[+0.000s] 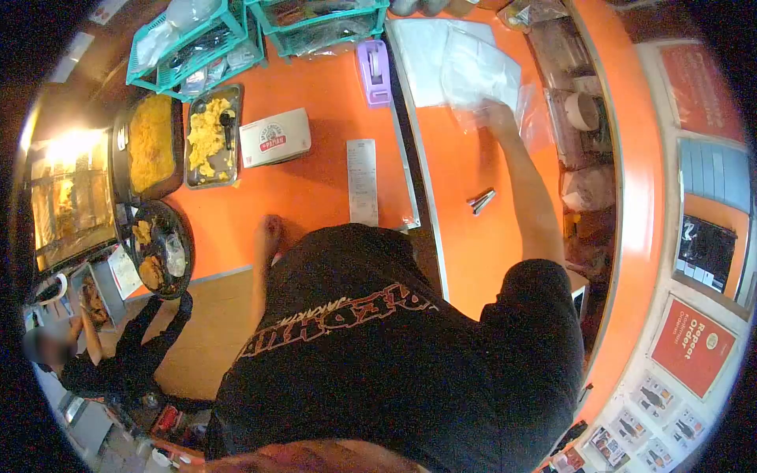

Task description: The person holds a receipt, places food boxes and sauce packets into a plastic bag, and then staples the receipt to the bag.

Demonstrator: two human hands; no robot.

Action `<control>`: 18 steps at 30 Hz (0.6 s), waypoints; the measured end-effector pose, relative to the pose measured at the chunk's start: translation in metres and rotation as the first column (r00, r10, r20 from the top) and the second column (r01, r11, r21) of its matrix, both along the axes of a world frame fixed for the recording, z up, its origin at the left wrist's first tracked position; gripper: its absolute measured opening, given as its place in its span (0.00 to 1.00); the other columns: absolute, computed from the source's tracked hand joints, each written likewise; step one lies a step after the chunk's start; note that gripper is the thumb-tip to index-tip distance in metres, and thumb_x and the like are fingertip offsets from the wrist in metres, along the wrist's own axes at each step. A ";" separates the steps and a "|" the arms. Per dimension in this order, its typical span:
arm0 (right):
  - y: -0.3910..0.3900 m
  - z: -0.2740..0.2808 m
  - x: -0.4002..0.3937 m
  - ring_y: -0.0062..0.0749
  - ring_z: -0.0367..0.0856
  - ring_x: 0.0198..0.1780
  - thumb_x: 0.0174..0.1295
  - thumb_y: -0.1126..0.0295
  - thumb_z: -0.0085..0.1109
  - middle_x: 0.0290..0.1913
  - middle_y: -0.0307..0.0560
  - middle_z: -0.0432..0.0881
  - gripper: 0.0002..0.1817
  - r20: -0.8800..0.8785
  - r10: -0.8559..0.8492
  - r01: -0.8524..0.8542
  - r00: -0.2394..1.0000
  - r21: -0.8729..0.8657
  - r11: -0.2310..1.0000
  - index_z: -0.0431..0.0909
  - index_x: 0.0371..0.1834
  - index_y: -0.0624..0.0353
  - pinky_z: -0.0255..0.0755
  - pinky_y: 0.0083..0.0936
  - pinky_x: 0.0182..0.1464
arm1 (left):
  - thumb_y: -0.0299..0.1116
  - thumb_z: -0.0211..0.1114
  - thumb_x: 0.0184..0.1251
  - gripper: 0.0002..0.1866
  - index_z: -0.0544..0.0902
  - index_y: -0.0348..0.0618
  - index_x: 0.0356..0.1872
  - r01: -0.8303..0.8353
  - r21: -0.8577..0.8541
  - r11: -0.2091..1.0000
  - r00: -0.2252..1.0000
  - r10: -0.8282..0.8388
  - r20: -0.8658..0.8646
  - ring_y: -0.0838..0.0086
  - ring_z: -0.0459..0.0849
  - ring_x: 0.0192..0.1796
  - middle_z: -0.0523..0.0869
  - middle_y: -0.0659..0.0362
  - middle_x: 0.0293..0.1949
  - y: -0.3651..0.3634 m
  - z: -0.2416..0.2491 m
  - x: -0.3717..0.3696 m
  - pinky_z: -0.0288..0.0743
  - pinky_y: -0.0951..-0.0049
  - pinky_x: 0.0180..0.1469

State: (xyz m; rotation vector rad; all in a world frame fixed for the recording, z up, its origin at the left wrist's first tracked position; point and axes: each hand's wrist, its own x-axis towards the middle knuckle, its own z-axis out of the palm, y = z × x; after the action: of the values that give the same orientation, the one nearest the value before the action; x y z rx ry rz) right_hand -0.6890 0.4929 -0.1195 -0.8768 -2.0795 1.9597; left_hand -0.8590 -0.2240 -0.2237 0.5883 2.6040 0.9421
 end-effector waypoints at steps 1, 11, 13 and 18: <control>-0.003 0.006 0.002 0.47 0.85 0.38 0.69 0.66 0.52 0.41 0.52 0.87 0.14 0.049 0.093 -0.101 0.994 0.217 0.971 0.80 0.47 0.67 0.79 0.36 0.43 | 0.33 0.63 0.68 0.07 0.82 0.42 0.41 0.012 -0.010 1.000 0.998 -0.013 -0.057 0.55 0.87 0.39 0.86 0.49 0.35 -0.007 -0.015 0.001 0.80 0.60 0.43; -0.073 0.032 0.005 0.50 0.78 0.54 0.61 0.74 0.58 0.44 0.58 0.82 0.11 0.135 -0.167 -0.102 0.977 0.976 0.192 0.79 0.47 0.60 0.73 0.43 0.59 | 0.36 0.62 0.68 0.11 0.83 0.41 0.45 -0.029 0.006 1.000 0.999 0.028 0.047 0.57 0.87 0.40 0.87 0.49 0.37 0.000 0.003 0.001 0.79 0.60 0.45; -0.081 0.014 0.006 0.45 0.79 0.52 0.62 0.77 0.59 0.46 0.54 0.82 0.07 -0.059 -0.114 0.101 0.992 0.907 0.409 0.78 0.43 0.60 0.75 0.40 0.57 | 0.36 0.62 0.68 0.11 0.83 0.41 0.45 -0.069 0.142 0.988 0.992 0.053 0.111 0.57 0.87 0.41 0.88 0.49 0.38 0.000 0.003 0.000 0.79 0.59 0.45; -0.127 -0.040 0.033 0.31 0.81 0.47 0.65 0.82 0.60 0.49 0.46 0.82 0.06 -0.399 -0.308 0.489 0.864 0.513 0.706 0.76 0.38 0.56 0.80 0.28 0.49 | 0.36 0.64 0.67 0.10 0.83 0.42 0.43 -0.056 -0.028 0.998 0.998 0.057 0.024 0.60 0.87 0.41 0.88 0.52 0.37 -0.009 -0.022 0.000 0.79 0.62 0.44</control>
State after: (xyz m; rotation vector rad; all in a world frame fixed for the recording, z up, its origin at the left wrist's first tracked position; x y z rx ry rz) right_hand -0.6565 0.3663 -0.1599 -0.7585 -1.9298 1.0174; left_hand -0.8591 -0.2333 -0.2457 0.4954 2.6199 0.9234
